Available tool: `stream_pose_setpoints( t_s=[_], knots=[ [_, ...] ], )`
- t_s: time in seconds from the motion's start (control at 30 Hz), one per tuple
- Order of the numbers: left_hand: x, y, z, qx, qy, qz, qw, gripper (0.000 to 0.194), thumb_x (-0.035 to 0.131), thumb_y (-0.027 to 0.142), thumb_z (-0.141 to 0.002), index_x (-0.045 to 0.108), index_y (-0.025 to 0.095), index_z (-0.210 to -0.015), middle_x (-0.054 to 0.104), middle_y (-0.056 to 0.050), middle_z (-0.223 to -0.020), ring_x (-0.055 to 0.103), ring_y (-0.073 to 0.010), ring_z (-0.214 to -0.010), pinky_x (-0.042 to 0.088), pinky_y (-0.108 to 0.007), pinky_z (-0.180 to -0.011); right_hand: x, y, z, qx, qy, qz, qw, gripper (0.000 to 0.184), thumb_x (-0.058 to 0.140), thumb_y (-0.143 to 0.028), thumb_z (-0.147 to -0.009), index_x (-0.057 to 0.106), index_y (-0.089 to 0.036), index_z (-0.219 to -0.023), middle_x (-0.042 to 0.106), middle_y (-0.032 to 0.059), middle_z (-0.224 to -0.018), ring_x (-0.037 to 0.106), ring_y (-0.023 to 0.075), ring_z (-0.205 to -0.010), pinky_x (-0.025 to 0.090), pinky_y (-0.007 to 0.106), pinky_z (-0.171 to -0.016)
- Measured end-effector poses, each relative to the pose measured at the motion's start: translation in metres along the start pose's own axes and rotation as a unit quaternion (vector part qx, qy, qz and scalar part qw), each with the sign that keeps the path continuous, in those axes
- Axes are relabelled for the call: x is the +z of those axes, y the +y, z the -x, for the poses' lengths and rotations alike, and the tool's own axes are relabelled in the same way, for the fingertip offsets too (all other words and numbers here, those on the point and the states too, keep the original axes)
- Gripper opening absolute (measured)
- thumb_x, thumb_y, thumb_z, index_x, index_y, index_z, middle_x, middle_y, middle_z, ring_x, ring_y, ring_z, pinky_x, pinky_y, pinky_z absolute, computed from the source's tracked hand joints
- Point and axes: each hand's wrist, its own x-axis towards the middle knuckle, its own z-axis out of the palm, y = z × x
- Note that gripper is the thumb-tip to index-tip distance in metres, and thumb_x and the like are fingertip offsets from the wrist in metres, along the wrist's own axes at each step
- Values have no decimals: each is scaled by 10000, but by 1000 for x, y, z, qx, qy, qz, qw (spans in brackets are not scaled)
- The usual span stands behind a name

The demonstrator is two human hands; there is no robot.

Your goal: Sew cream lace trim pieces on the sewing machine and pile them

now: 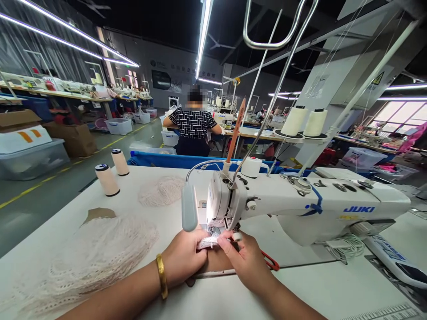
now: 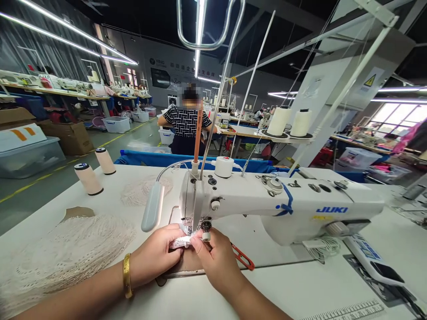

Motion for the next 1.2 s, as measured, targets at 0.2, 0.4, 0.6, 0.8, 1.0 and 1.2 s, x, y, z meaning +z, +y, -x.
stream_pose_setpoints(
  t_s=[0.2,0.4,0.6,0.8,1.0,1.2],
  knots=[
    [0,-3,-2,9,29,-6,1000,145,543,170,-839,654,205,-752,645,-16,-845,627,-206,-826,486,-291,-735,1,-2,0,-16,14,-26,999,345,536,-487,-1047,675,-227,-868,734,21,-827,690,200,-766,528,287,-737],
    [4,-8,-4,42,19,-18,999,182,529,177,-867,658,201,-740,652,-26,-878,630,-207,-837,507,-306,-782,1,-3,-2,-38,33,-22,998,306,549,-437,-1047,685,-229,-870,762,21,-851,713,194,-795,536,272,-765],
    [0,4,-2,-16,-8,67,998,119,612,238,-817,717,199,-777,708,-38,-1010,673,-231,-945,542,-320,-871,2,-3,-2,-32,31,-21,999,298,549,-421,-1039,665,-232,-841,751,15,-817,704,194,-759,537,274,-731],
    [-2,12,3,-24,-10,108,994,143,611,292,-819,656,191,-730,673,-34,-938,654,-219,-899,527,-300,-812,2,-1,0,-26,12,-21,999,315,546,-425,-1043,678,-225,-838,740,17,-818,696,200,-779,536,285,-754],
    [0,10,10,27,2,74,997,295,574,267,-885,521,188,-606,596,-14,-800,593,-179,-784,461,-273,-684,-5,3,4,-82,-27,52,995,274,524,-341,-1073,681,-236,-875,745,13,-861,687,196,-819,508,292,-779],
    [7,8,33,198,58,-99,973,236,542,114,-971,707,216,-837,724,-20,-930,638,-208,-885,457,-359,-810,-16,2,11,-212,-157,217,940,269,551,-303,-1110,615,-232,-859,690,-15,-830,622,183,-793,448,297,-773]
  ],
)
